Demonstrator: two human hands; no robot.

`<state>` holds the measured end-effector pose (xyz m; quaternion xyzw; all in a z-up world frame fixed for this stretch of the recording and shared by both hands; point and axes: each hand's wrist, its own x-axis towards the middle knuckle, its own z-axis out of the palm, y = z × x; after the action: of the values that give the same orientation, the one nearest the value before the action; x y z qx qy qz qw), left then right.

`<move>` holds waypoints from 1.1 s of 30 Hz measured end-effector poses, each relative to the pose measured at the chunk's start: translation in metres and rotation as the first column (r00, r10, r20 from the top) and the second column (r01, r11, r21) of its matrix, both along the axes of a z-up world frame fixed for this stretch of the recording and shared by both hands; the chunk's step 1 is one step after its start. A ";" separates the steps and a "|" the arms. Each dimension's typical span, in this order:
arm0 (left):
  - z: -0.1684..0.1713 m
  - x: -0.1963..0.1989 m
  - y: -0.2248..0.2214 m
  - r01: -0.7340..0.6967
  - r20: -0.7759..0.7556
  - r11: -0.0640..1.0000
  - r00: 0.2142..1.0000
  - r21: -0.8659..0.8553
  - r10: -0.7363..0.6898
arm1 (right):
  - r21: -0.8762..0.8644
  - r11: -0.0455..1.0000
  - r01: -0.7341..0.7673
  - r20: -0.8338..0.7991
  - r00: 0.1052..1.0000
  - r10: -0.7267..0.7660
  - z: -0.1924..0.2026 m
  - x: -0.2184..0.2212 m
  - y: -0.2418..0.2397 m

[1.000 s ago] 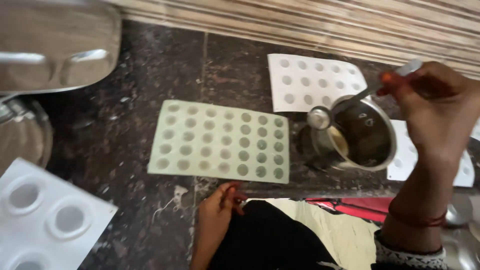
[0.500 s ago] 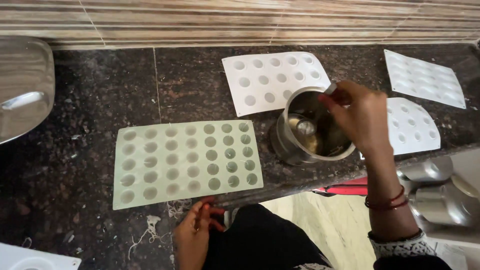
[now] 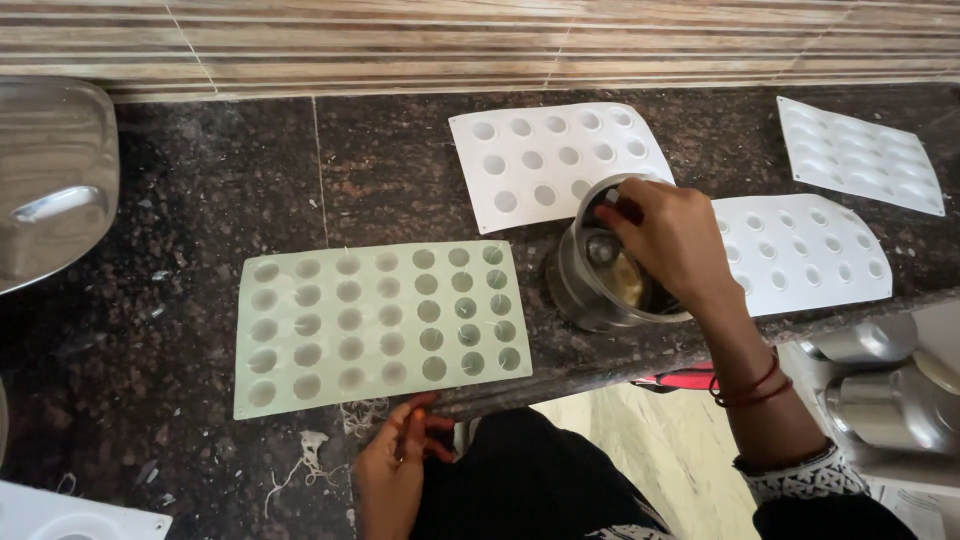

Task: The person stands at a kitchen counter and uses a long-handled ladle to scoop liquid from a steel pot and pour it into the round cavities of a silicone mold, filling the cavities one at a time. They steady the mold with their other hand and continue ladling across the mold.

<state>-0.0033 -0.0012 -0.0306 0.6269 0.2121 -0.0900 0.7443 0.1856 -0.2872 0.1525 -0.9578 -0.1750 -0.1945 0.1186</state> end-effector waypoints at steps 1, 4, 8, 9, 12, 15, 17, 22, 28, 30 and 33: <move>0.001 0.000 0.000 0.000 0.004 1.000 1.000 0.015 0.000 | 0.008 1.000 -0.003 -0.010 1.000 0.003 0.001 -0.001 0.001; 0.007 0.001 0.000 0.006 0.006 0.999 1.000 0.049 -0.006 | 0.036 0.999 0.005 -0.031 1.000 -0.004 0.002 -0.002 0.000; -0.001 -0.001 0.001 0.020 0.028 0.998 0.999 0.065 -0.022 | 0.140 0.986 0.085 -0.063 0.995 -0.077 0.007 -0.005 -0.012; -0.002 -0.001 0.001 0.020 0.027 0.998 0.999 0.064 -0.022 | 0.140 0.986 0.085 -0.063 0.995 -0.077 0.009 -0.006 -0.017; -0.002 -0.001 0.000 0.018 0.044 0.999 0.999 0.029 -0.020 | 0.207 0.973 0.106 -0.017 0.994 -0.105 0.017 -0.010 -0.033; -0.003 -0.002 0.000 0.014 0.029 1.000 0.999 0.025 -0.015 | 0.231 0.968 0.103 0.025 0.993 -0.112 0.028 -0.015 -0.049; -0.009 -0.003 -0.001 0.007 0.050 0.999 0.999 0.036 -0.009 | 0.273 0.952 0.140 0.013 0.989 -0.150 0.036 -0.020 -0.060; 0.000 -0.002 0.001 0.018 0.072 0.998 0.997 0.061 -0.022 | 0.294 0.931 0.218 0.050 0.969 -0.243 0.078 -0.042 -0.042; 0.004 0.000 0.001 0.027 0.017 0.994 0.999 0.110 -0.029 | 0.360 0.911 0.201 0.079 0.966 -0.245 0.084 -0.057 -0.066; -0.004 -0.001 0.000 0.026 0.013 0.994 1.000 0.107 -0.028 | 0.386 0.896 0.221 0.062 0.963 -0.264 0.084 -0.059 -0.072; -0.005 -0.002 0.001 -0.002 0.052 0.998 0.999 0.057 -0.001 | 0.438 0.861 0.259 0.027 0.954 -0.300 0.083 -0.062 -0.079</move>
<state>-0.0052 -0.0005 -0.0352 0.6499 0.1954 -0.0673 0.7314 0.1239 -0.3663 0.2355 -0.9130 0.0074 -0.2884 0.2885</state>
